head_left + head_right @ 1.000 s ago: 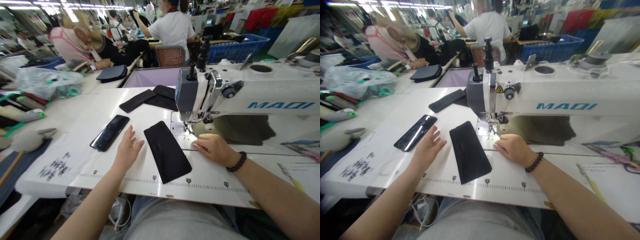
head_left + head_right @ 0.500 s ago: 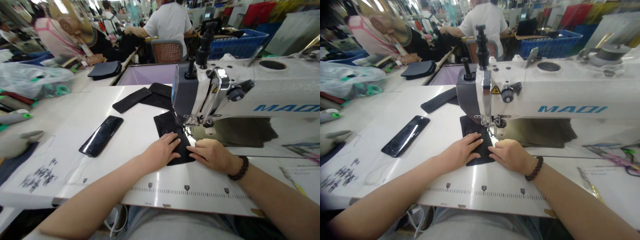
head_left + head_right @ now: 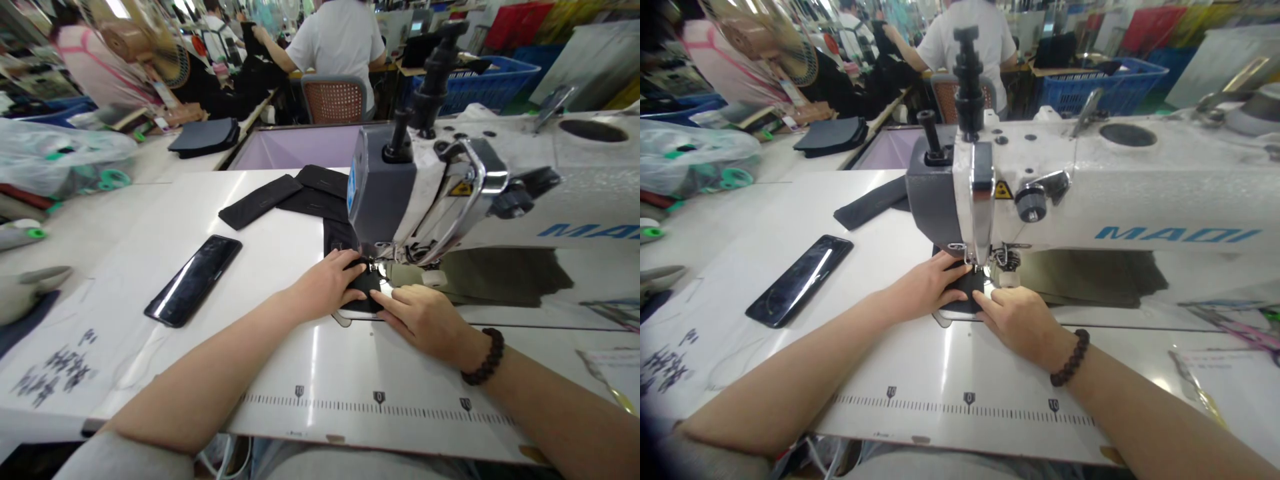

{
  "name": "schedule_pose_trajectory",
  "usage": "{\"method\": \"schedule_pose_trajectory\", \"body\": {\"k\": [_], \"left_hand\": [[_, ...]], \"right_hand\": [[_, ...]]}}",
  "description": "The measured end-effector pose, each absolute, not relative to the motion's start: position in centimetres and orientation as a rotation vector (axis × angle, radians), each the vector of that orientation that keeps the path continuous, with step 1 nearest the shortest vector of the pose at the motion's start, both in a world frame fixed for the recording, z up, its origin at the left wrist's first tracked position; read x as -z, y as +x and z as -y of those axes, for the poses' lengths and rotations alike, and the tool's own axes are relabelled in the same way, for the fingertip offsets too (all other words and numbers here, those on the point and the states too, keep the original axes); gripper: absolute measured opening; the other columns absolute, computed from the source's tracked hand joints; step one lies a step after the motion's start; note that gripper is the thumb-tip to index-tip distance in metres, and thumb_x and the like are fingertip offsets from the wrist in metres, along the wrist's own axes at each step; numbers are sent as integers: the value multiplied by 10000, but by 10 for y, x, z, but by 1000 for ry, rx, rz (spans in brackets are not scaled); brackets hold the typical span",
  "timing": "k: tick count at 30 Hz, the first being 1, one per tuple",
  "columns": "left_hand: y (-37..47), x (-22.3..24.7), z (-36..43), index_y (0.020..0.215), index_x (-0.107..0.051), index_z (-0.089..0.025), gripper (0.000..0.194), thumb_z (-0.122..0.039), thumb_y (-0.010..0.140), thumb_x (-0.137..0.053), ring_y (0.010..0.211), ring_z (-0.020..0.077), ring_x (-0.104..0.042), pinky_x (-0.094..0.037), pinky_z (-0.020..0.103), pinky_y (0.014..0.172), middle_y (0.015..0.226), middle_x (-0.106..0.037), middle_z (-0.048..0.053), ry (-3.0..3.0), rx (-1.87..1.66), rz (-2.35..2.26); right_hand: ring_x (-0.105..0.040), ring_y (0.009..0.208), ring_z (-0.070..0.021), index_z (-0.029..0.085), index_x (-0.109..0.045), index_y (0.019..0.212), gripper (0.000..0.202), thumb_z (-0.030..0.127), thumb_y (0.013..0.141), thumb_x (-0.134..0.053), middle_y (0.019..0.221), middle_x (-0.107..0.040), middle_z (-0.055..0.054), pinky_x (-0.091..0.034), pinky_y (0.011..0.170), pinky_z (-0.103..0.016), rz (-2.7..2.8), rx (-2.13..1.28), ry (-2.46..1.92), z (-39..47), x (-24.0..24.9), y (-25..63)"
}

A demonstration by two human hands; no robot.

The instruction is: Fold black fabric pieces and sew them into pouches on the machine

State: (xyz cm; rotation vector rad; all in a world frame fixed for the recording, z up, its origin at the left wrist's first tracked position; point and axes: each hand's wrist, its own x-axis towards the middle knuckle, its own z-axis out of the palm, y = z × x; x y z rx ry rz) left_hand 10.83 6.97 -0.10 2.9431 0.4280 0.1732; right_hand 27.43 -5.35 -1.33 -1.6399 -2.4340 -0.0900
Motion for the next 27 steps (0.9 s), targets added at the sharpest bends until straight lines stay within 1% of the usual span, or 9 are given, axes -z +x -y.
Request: {"method": "schedule_pose_trajectory", "body": {"k": [12,17,23,27], "left_hand": [[107,1,-78,1144,-497,-79,441,-383,824,-496,1099,246,-441,-362,379,946,1147,-481,137,2959,-186,-377],[107,0,-79,1128,-511,-67,436,-380,825,-494,1072,245,-453,-378,370,928,1118,-499,134,2959,-194,-353],[108,1,-80,1146,-500,-69,440,-372,826,-496,1075,243,-448,-367,369,937,1126,-493,137,2953,-203,-338],[109,4,-84,1149,-498,-73,440,-378,832,-484,1074,245,-452,-369,382,933,1123,-500,139,2953,-223,-342]], "right_hand": [[-537,621,-140,126,-575,1049,269,240,834,-461,692,-595,-35,-348,556,-260,2368,16,-1670,51,14,270],[-537,609,-145,134,-578,1043,269,259,836,-460,695,-603,-39,-340,544,-262,2368,49,-1680,51,15,270],[-534,602,-147,143,-580,1045,272,264,838,-452,695,-605,-38,-340,539,-267,2367,66,-1703,50,16,270],[-539,624,-145,129,-571,1060,291,281,848,-440,716,-613,-47,-346,552,-264,2357,53,-1724,50,15,270]]}}
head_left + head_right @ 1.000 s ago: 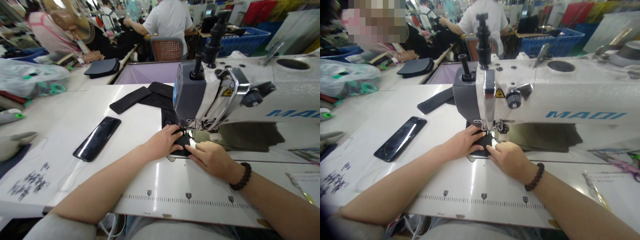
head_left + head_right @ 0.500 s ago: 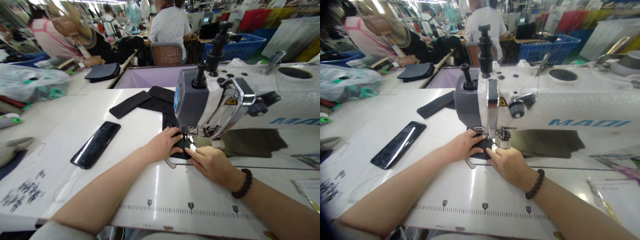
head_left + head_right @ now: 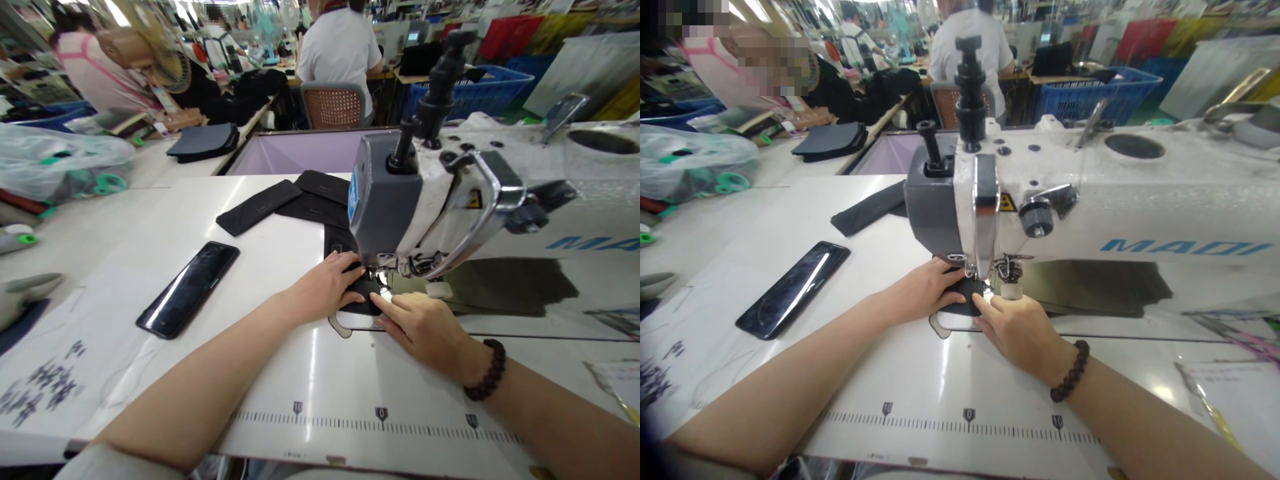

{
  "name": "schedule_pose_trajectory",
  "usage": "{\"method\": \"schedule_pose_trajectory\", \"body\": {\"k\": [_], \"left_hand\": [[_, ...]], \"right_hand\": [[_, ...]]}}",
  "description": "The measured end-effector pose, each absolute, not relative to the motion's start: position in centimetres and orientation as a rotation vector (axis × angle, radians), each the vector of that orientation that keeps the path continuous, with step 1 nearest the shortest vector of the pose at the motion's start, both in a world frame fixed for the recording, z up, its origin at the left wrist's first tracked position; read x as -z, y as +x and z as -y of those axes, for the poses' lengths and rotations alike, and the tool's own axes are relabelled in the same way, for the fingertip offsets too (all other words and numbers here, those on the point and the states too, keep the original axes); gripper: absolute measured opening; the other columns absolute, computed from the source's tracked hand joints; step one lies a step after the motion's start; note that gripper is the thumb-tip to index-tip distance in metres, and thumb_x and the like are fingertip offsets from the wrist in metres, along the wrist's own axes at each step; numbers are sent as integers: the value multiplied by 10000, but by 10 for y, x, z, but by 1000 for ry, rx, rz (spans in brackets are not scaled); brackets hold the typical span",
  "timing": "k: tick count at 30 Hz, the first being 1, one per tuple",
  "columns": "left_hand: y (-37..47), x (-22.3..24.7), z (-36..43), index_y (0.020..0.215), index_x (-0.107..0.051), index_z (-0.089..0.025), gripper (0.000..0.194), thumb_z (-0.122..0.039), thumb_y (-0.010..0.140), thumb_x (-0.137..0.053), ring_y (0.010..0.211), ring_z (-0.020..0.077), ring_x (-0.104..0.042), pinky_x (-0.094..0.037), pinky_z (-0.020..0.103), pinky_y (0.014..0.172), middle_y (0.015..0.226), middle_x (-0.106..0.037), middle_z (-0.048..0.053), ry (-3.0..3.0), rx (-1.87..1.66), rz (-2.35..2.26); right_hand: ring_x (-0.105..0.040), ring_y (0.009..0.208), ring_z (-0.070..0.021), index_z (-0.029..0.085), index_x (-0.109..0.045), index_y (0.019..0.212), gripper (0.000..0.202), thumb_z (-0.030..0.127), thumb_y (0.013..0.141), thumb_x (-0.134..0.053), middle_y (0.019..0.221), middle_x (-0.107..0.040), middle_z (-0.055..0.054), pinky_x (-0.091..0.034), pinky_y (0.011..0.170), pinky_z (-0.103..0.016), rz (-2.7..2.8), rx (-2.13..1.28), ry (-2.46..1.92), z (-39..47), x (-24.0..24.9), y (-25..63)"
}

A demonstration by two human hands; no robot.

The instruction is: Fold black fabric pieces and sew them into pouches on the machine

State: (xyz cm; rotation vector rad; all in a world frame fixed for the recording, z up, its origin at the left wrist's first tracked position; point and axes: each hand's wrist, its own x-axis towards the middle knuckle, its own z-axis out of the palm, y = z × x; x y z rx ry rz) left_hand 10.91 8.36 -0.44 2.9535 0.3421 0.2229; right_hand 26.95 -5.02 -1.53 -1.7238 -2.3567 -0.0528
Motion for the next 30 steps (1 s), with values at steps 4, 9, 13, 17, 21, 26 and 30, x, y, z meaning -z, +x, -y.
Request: {"method": "schedule_pose_trajectory", "body": {"k": [4,9,13,17,21,26,30], "left_hand": [[107,5,-83,1100,-538,-89,382,-357,831,-495,1051,245,-467,-368,401,931,1118,-516,129,2968,-251,-290],[101,-1,-70,895,-625,-136,253,-199,892,-380,947,180,-510,-436,305,834,1032,-576,65,2946,-195,41],[100,-4,-64,873,-629,-124,265,-197,894,-375,939,179,-512,-449,297,817,1012,-584,74,2939,-185,70],[103,-6,-66,883,-638,-118,287,-186,898,-360,955,186,-511,-457,306,818,1007,-591,77,2938,-195,41],[104,-6,-69,903,-639,-123,279,-186,896,-367,966,184,-515,-458,309,832,1010,-593,77,2928,-213,-5],[107,-2,-74,922,-629,-113,245,-185,884,-398,957,172,-529,-458,303,844,1016,-583,85,2880,-229,-65],[109,1,-76,942,-617,-102,219,-186,872,-427,989,173,-515,-447,300,865,1020,-571,93,2849,-206,-119]], "right_hand": [[-527,630,-141,123,-573,1053,307,300,867,-405,704,-600,-43,-338,557,-263,2392,43,-1644,51,15,274],[-466,561,-135,143,-616,957,304,311,880,-375,609,-538,-16,-295,521,-275,2455,41,-1464,56,14,280],[-461,566,-132,141,-617,945,303,312,881,-375,613,-533,-19,-297,528,-270,2436,32,-1484,56,14,281],[-479,586,-127,150,-608,966,302,315,885,-369,640,-553,-22,-311,547,-260,2405,-3,-1539,53,16,280],[-491,579,-126,155,-603,990,316,333,885,-363,647,-568,-23,-308,532,-256,2372,29,-1604,51,18,279],[-517,598,-127,158,-600,1009,341,354,886,-349,677,-594,-31,-316,520,-247,2322,63,-1691,49,18,277],[-540,637,-131,157,-586,1047,331,349,877,-377,717,-616,-34,-336,528,-242,2285,40,-1786,46,19,275]]}}
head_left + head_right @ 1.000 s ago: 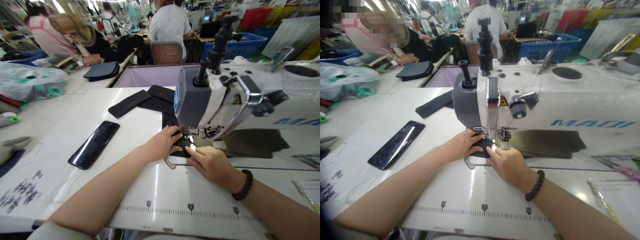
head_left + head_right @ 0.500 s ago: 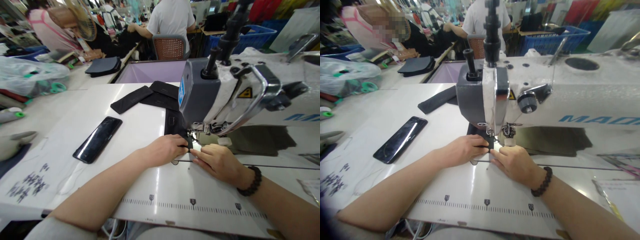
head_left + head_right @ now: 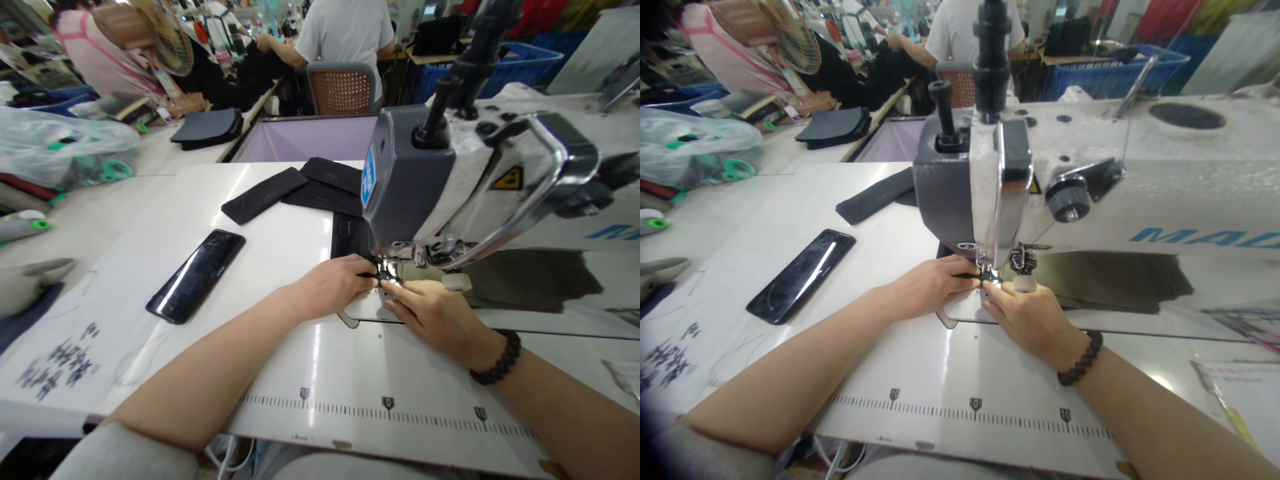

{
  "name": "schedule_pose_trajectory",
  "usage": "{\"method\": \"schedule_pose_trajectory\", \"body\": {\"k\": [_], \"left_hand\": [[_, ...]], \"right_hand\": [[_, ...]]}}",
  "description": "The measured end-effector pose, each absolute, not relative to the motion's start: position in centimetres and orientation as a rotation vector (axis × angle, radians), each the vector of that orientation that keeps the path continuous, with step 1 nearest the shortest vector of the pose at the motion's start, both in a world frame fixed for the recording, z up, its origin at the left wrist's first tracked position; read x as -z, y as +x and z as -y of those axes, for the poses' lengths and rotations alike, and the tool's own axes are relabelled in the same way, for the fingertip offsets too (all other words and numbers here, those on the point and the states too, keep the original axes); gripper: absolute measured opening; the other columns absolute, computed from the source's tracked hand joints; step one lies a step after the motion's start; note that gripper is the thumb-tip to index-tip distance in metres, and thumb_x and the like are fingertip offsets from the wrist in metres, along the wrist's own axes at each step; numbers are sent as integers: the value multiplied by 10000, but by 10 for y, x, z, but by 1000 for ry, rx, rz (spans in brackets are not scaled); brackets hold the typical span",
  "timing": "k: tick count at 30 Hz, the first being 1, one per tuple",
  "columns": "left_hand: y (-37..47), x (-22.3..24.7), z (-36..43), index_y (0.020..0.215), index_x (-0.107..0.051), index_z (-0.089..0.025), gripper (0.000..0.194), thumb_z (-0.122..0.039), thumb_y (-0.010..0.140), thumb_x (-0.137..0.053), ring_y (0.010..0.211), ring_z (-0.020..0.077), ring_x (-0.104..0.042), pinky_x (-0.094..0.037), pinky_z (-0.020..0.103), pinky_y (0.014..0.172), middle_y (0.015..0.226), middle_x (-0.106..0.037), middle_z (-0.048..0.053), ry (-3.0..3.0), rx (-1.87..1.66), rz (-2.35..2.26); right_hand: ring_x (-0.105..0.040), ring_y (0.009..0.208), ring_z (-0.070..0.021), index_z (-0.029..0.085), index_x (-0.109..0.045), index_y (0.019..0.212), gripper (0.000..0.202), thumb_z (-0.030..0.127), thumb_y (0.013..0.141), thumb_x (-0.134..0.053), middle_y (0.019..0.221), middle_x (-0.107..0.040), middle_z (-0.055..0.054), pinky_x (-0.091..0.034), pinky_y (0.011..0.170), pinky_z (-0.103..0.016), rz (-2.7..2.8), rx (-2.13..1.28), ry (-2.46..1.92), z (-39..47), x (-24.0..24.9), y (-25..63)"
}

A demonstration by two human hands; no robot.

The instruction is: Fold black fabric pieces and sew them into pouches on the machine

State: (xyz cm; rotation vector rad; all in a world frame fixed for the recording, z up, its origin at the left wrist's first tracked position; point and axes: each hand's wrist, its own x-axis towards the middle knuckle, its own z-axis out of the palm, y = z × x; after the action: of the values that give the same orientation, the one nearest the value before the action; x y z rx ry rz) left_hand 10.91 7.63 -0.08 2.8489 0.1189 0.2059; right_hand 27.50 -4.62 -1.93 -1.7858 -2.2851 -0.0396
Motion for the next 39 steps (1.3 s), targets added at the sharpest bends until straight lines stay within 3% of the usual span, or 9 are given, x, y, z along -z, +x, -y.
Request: {"method": "schedule_pose_trajectory", "body": {"k": [25,34,39], "left_hand": [[115,11,-87,958,-605,-113,204,-198,865,-444,987,194,-522,-450,318,852,1015,-584,81,2863,-330,-231],[110,-5,-64,948,-593,-93,230,-263,859,-467,947,213,-530,-457,327,819,987,-588,94,2917,-141,-387],[104,-12,-44,905,-594,-102,189,-231,861,-462,877,187,-538,-452,300,784,958,-587,76,2982,-17,-230]], "right_hand": [[-567,695,-152,136,-551,1096,335,318,874,-379,765,-624,-64,-399,612,-255,2248,-64,-1821,44,17,271],[-603,719,-152,163,-608,1029,316,307,879,-369,822,-664,-70,-429,631,-248,1985,-204,-1699,51,9,281],[-568,626,-130,149,-609,1008,308,313,875,-384,709,-638,-52,-396,572,-232,2060,-238,-1665,55,7,282]]}}
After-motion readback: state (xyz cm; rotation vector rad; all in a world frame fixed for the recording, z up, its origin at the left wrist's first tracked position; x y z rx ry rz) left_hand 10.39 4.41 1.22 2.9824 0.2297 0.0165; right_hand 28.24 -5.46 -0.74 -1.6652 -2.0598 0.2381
